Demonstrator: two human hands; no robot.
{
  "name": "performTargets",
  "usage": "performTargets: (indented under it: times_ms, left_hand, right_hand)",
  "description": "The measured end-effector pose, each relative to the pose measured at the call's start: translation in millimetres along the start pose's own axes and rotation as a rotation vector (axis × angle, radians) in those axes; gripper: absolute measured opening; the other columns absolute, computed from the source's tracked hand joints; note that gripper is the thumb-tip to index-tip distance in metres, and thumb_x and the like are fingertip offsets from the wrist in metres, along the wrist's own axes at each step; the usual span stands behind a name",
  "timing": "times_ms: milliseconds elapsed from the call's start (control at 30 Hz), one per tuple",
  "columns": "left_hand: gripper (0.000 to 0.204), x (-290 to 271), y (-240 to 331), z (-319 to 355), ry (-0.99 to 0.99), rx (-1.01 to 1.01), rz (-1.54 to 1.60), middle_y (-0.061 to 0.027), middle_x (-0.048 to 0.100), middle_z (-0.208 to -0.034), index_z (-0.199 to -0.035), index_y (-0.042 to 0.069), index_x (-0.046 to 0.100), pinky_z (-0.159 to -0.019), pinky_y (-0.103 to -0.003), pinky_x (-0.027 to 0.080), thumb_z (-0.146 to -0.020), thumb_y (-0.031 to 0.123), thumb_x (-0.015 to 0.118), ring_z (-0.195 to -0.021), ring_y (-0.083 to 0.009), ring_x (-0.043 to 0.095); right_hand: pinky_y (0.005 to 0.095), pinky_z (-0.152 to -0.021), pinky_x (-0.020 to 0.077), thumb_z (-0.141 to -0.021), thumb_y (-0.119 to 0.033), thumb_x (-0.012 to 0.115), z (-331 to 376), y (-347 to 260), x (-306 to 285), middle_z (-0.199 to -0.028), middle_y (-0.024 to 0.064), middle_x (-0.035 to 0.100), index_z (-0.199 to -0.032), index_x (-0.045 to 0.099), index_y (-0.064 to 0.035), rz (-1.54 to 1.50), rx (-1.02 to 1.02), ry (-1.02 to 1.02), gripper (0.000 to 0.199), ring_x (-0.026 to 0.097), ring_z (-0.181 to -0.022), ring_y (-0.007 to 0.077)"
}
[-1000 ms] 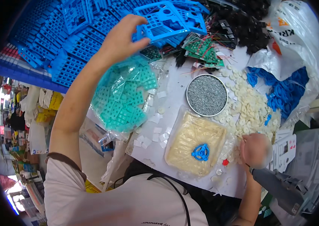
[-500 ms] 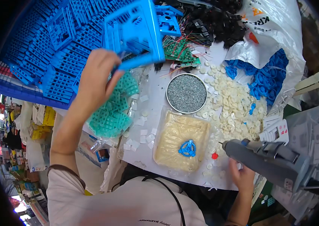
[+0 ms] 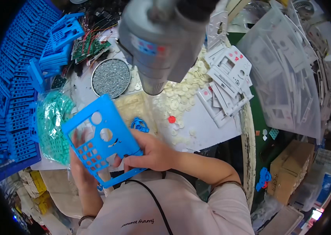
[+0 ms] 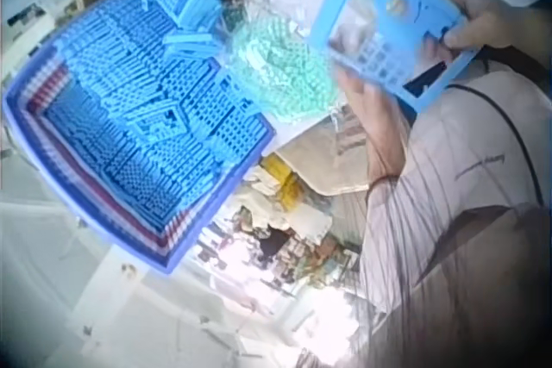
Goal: Assembling an electronic toy calculator by fitting plastic pieces and components together using an electric screwdriver.
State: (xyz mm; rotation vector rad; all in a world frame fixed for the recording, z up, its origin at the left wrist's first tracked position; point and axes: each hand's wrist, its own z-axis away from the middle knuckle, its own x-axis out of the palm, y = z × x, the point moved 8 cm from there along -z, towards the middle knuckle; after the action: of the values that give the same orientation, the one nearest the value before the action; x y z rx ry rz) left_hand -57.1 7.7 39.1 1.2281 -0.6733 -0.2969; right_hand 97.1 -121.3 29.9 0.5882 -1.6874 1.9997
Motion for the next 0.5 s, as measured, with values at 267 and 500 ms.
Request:
performTargets:
  times_ms: [267, 500]
  left_hand:
    - [0.044, -44.2, -33.7, -11.4, 0.107, -0.212, 0.341, -0.0184, 0.067, -0.116, -0.139, 0.004, 0.046, -0.067, -0.046, 0.067, -0.098, 0.011, 0.062, -0.091, -0.0344, 0.074]
    - [0.041, -16.9, -49.1, -18.0, 0.069, -0.282, 0.289, -0.0157, 0.068, -0.109, -0.137, 0.003, 0.047, -0.061, -0.040, 0.066, -0.099, 0.012, 0.061, -0.085, -0.0304, 0.074]
  right_hand:
    - [0.0296, -0.064, 0.0526, -0.095, -0.016, 0.063, 114.5, -89.6, -166.6, -0.084, 0.0120, 0.074, -0.108, 0.070, 0.0059, 1.105, -0.066, 1.108, 0.027, 0.067, -0.067, 0.0147]
    - [0.0420, -0.077, 0.0521, -0.085, -0.027, 0.068, 230.2, -127.6, -299.6, -0.097, 0.0188, 0.070, -0.108, 0.069, 0.0002, 1.687, 0.129, 1.634, 0.035, 0.066, -0.090, 0.0350]
